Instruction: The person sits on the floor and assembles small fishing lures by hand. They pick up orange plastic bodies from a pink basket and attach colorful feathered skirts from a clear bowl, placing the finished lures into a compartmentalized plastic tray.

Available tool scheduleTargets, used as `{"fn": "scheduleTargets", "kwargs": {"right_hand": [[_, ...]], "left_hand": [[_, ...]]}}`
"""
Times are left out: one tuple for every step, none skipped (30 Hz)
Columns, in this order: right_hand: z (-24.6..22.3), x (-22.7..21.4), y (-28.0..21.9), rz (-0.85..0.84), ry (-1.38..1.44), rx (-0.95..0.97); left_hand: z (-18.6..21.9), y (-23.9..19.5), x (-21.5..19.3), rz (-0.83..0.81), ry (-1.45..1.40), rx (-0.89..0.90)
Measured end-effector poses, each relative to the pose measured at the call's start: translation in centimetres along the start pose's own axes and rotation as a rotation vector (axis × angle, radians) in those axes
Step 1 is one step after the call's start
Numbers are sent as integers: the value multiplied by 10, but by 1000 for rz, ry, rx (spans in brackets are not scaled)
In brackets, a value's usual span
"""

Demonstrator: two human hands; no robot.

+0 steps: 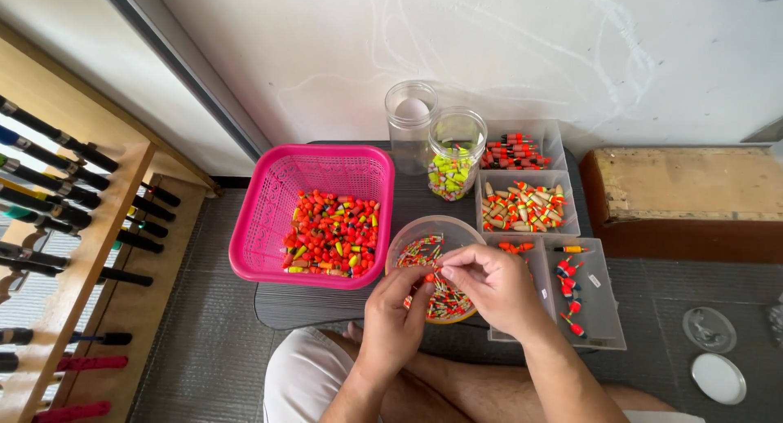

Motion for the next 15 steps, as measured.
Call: {"fn": "scheduleTargets", "kwargs": {"right_hand": [[1,1,-1,-2,-2,-4],[1,1,-4,22,12,4],[2,2,-6,45,26,12],[4,3,-4,44,27,7],[7,4,-3,71,104,12],[10,4,-6,98,180,28],[8,2,-9,97,179,34],[5,1,-7,80,138,0],[1,0,-6,63,98,-34],[4,1,-8,62,98,-31],[7,2,-9,47,107,-25],[9,2,-9,36,114,-22],[8,2,-9,40,113,-21],[7,3,-9,19,86,-17],[6,4,-9,-1,59,-14]], "left_hand": [[1,-1,0,4,-2,2],[2,-2,0,-13,-6,7],[4,-3,0,-29,-10,12],[2,-1,0,-26,-9,15],[-1,0,0,-9,3,9],[-3,-3,1,4,12,-5],[-3,-5,2,1,10,-11],[-3,-5,1,16,7,-11],[-3,-4,1,30,4,-11],[-3,-5,1,29,4,-14],[-4,-7,2,34,4,-8],[-4,-6,2,36,2,2],[-3,-5,3,32,1,3],[-3,-5,3,31,-3,7],[-2,-4,3,30,-8,11]]}}
Point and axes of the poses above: each hand's wrist, its own y-axis towards the middle knuckle, its own x-axis out of the palm, z = x × y, the point moved 4 cm from there along y, towards the middle knuckle, and after that the axes turned 6 degrees about -x, right-handed, at the moved point
